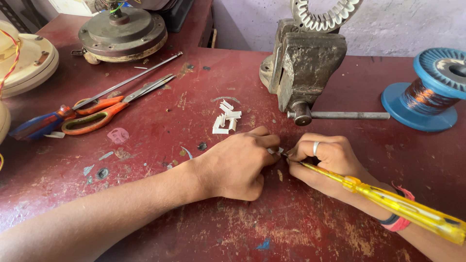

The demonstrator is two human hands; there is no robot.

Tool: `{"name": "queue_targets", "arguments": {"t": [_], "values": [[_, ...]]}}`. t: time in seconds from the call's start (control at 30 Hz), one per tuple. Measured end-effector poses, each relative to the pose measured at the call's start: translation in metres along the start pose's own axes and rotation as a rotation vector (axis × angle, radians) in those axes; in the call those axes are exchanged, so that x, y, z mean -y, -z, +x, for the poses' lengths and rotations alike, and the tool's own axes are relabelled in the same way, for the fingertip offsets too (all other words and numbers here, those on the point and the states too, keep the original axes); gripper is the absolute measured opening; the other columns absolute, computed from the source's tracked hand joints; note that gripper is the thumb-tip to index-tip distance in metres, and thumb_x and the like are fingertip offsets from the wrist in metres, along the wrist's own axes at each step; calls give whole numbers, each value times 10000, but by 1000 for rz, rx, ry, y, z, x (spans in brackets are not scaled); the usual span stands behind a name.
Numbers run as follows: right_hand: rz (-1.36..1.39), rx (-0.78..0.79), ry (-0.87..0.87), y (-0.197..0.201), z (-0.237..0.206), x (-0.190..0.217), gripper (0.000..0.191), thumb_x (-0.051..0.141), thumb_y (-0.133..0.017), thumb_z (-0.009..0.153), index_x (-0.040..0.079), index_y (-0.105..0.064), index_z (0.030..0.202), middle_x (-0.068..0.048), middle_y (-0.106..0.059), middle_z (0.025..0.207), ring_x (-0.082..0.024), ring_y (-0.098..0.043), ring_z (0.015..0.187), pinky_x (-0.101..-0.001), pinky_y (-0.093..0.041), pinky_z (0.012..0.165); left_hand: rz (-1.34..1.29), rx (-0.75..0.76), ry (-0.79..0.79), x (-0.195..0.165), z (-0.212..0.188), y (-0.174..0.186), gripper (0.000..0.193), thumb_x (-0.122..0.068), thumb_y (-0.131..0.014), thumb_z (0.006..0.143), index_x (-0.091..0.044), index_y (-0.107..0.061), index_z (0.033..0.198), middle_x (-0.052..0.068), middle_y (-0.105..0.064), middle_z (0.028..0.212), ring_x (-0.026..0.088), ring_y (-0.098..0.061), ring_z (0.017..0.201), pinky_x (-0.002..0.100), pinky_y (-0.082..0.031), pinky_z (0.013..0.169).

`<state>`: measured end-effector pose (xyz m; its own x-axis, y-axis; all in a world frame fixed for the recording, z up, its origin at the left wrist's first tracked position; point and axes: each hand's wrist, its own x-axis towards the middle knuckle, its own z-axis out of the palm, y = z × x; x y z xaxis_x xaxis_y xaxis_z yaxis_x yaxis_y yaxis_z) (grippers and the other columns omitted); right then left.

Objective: The person uses a yellow screwdriver to press small white plastic pieces into the slots of a motor stator held in a bench vise. They repeatedly pick up pieces from the table and insert them into the stator, occasionally adjusting the stator's position.

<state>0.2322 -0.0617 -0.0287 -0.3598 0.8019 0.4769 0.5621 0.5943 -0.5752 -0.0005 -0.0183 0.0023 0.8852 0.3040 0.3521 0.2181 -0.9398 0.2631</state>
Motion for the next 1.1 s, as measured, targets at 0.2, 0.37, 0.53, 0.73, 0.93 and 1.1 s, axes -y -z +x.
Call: {"name": "queue_targets", "arguments": {"t": [0.2,0.37,0.53,0.73,0.93,1.1], "values": [[-20,-12,47,0,1,-2,113,9,-766,716,-13,-671,772,-97,-726,794,-176,-755,717,-290,-562,621,11,-1,-11,0,0,0,297,-55,-599,608,34,-716,866,164,-646,1007,348,-594,1063,410,-535,911],[-47,-21,15,1,2,-1,117,14,-768,723,-17,-675,786,-109,-711,778,-191,-743,700,-303,-545,608,-8,-9,-4,0,-1,0,327,-65,-604,604,34,-722,892,160,-645,994,347,-594,1045,410,-539,893],[-37,-115,-21,-3,3,-2,104,20,-764,737,-11,-684,795,-94,-709,756,-147,-712,663,-286,-523,595,-14,-123,65,-1,-3,-9,180,-156,-699,718,-1,-728,807,163,-644,913,352,-628,945,430,-540,841],[46,-219,-191,-7,3,-7,57,34,-772,759,11,-726,784,-26,-702,669,-39,-576,586,-247,-439,511,12,-265,130,13,11,-27,176,-212,-747,871,-45,-703,837,128,-668,879,354,-661,907,454,-541,821],[68,-205,-282,-8,2,-9,48,39,-782,760,20,-741,775,-9,-707,654,-27,-557,574,-244,-429,497,-122,-308,291,16,9,-29,198,-125,-744,830,-26,-666,983,148,-657,991,377,-672,936,456,-553,803],[114,-258,-192,-4,1,-9,51,36,-773,773,25,-727,792,14,-729,724,-8,-602,650,-212,-472,553,-3,-376,242,16,9,-29,258,-141,-765,788,-9,-701,999,168,-654,1002,385,-643,971,448,-534,834]]}}
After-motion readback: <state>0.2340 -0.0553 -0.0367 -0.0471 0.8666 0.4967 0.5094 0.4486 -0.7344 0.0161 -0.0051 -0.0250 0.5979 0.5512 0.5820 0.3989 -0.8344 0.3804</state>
